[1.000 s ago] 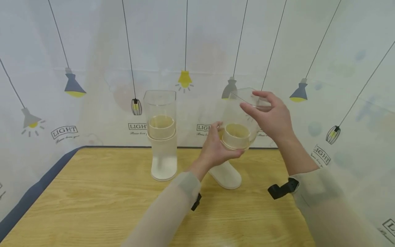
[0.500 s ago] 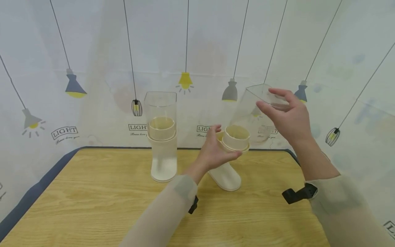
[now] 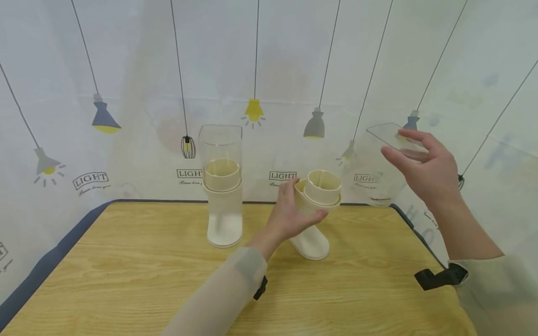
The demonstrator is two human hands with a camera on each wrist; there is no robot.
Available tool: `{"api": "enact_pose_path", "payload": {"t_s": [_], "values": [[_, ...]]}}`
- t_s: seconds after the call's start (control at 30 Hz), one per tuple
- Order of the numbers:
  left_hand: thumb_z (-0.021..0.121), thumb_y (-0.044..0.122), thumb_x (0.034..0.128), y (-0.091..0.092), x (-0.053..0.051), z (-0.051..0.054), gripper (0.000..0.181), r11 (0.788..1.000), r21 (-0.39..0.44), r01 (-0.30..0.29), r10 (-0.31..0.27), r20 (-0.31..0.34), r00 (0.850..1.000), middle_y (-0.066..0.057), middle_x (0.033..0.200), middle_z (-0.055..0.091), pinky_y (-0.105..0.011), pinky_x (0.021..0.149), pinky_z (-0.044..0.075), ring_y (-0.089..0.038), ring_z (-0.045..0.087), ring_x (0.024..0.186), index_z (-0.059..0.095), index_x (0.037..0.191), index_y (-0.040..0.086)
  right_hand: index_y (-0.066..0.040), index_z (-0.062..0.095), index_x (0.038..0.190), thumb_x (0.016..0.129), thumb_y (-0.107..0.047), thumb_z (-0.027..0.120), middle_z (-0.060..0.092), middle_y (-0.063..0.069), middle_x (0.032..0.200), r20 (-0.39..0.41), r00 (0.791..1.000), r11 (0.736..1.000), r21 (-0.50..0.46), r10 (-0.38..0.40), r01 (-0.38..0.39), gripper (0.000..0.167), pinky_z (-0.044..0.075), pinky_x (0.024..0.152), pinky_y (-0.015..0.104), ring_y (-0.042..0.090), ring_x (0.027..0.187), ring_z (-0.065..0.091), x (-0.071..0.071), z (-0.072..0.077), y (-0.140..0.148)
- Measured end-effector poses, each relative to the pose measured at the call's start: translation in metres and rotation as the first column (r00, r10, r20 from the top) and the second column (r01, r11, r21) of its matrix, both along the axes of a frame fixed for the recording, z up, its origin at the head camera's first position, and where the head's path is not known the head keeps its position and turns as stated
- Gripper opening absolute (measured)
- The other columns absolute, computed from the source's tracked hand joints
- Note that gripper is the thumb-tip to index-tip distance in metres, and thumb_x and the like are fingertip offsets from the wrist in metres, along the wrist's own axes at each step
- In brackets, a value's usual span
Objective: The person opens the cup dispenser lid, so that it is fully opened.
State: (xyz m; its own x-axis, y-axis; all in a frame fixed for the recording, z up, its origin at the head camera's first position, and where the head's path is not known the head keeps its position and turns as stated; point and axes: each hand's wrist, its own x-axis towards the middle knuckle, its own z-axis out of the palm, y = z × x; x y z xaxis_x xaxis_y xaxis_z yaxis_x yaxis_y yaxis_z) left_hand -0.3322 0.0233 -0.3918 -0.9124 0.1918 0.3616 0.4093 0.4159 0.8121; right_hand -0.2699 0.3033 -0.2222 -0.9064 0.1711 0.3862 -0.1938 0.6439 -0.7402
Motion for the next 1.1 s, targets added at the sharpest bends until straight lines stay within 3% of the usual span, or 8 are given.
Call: {"api": "enact_pose_path", "payload": {"t_s": [0.17, 0.33, 0.4, 0.53, 0.67, 0.77, 0.97, 1.1], "values": [[0.09, 0.066, 0.0787, 0.006, 0.001, -0.001, 0.121, 0.998, -0.025, -0.057, 0.057, -0.002, 0.998, -0.009, 0.17, 0.036, -0.05, 0.119, 0.051, -0.029, 0.054, 0.145, 0.026, 0.171, 0.02, -0.046, 0.052, 0.161, 0.097, -0.065, 0.074, 0.042, -0.002, 0.176, 0.027, 0.999, 0.999, 0.032, -0.025, 0.024, 0.069, 0.049, 0.078, 0.014, -0.014, 0.117, 0.058, 0.003, -0.01, 0.016], [0.088, 0.073, 0.0758, 0.015, 0.005, 0.004, 0.121, 0.991, -0.011, -0.131, 0.131, 0.056, 0.99, -0.008, 0.168, 0.04, -0.051, 0.114, 0.054, -0.03, 0.058, 0.138, 0.028, 0.17, 0.024, -0.042, 0.05, 0.163, 0.098, -0.066, 0.073, 0.034, 0.005, 0.179, 0.071, 0.996, 0.998, 0.053, -0.046, 0.042, 0.073, 0.05, 0.074, 0.011, -0.016, 0.113, 0.055, 0.005, -0.025, 0.032], [0.087, 0.075, 0.0747, 0.017, 0.006, 0.006, 0.121, 0.988, -0.007, -0.157, 0.157, 0.08, 0.984, -0.009, 0.166, 0.041, -0.051, 0.111, 0.055, -0.031, 0.059, 0.135, 0.028, 0.169, 0.026, -0.039, 0.05, 0.164, 0.098, -0.066, 0.072, 0.034, 0.008, 0.179, 0.085, 0.995, 0.996, 0.072, -0.054, 0.047, 0.075, 0.05, 0.073, 0.011, -0.009, 0.119, 0.06, 0.005, -0.032, 0.038], [0.086, 0.079, 0.0743, 0.021, 0.008, 0.008, 0.12, 0.983, 0.0, -0.181, 0.18, 0.122, 0.976, -0.007, 0.165, 0.041, -0.052, 0.107, 0.057, -0.032, 0.061, 0.13, 0.027, 0.167, 0.031, -0.035, 0.049, 0.165, 0.099, -0.065, 0.072, 0.04, 0.014, 0.176, 0.106, 0.992, 0.995, 0.086, -0.063, 0.054, 0.077, 0.051, 0.071, 0.012, 0.02, 0.14, 0.065, 0.005, -0.045, 0.049], [0.085, 0.077, 0.0755, 0.021, 0.008, 0.01, 0.12, 0.986, 0.033, -0.166, 0.158, 0.167, 0.973, -0.008, 0.165, 0.038, -0.057, 0.106, 0.058, -0.035, 0.061, 0.129, 0.022, 0.168, 0.035, -0.032, 0.047, 0.167, 0.099, -0.065, 0.071, 0.038, 0.018, 0.177, 0.134, 0.988, 0.993, 0.104, -0.077, 0.063, 0.079, 0.051, 0.073, 0.017, 0.031, 0.146, 0.061, 0.003, -0.056, 0.059], [0.085, 0.076, 0.0767, 0.021, 0.007, 0.01, 0.119, 0.987, 0.051, -0.152, 0.141, 0.182, 0.973, -0.012, 0.165, 0.035, -0.059, 0.109, 0.056, -0.036, 0.059, 0.13, 0.021, 0.169, 0.037, -0.026, 0.045, 0.169, 0.1, -0.067, 0.069, 0.033, 0.019, 0.179, 0.154, 0.984, 0.989, 0.132, -0.094, 0.074, 0.083, 0.051, 0.078, 0.025, 0.04, 0.147, 0.058, 0.002, -0.066, 0.065], [0.086, 0.072, 0.0776, 0.017, 0.004, 0.009, 0.118, 0.988, 0.03, -0.154, 0.149, 0.13, 0.98, -0.014, 0.165, 0.035, -0.058, 0.115, 0.053, -0.033, 0.05, 0.14, 0.025, 0.171, 0.033, -0.014, 0.038, 0.171, 0.102, -0.069, 0.063, 0.02, 0.026, 0.181, 0.193, 0.976, 0.985, 0.159, -0.102, 0.072, 0.092, 0.055, 0.095, 0.068, 0.058, 0.146, 0.05, -0.003, -0.088, 0.079], [0.086, 0.071, 0.0786, 0.015, 0.003, 0.009, 0.118, 0.99, 0.025, -0.138, 0.135, 0.108, 0.985, -0.011, 0.163, 0.038, -0.057, 0.116, 0.051, -0.031, 0.046, 0.144, 0.026, 0.173, 0.033, -0.012, 0.035, 0.172, 0.103, -0.071, 0.06, 0.012, 0.029, 0.182, 0.224, 0.97, 0.984, 0.168, -0.099, 0.062, 0.094, 0.049, 0.102, 0.077, 0.06, 0.148, 0.046, -0.008, -0.104, 0.09]]}}
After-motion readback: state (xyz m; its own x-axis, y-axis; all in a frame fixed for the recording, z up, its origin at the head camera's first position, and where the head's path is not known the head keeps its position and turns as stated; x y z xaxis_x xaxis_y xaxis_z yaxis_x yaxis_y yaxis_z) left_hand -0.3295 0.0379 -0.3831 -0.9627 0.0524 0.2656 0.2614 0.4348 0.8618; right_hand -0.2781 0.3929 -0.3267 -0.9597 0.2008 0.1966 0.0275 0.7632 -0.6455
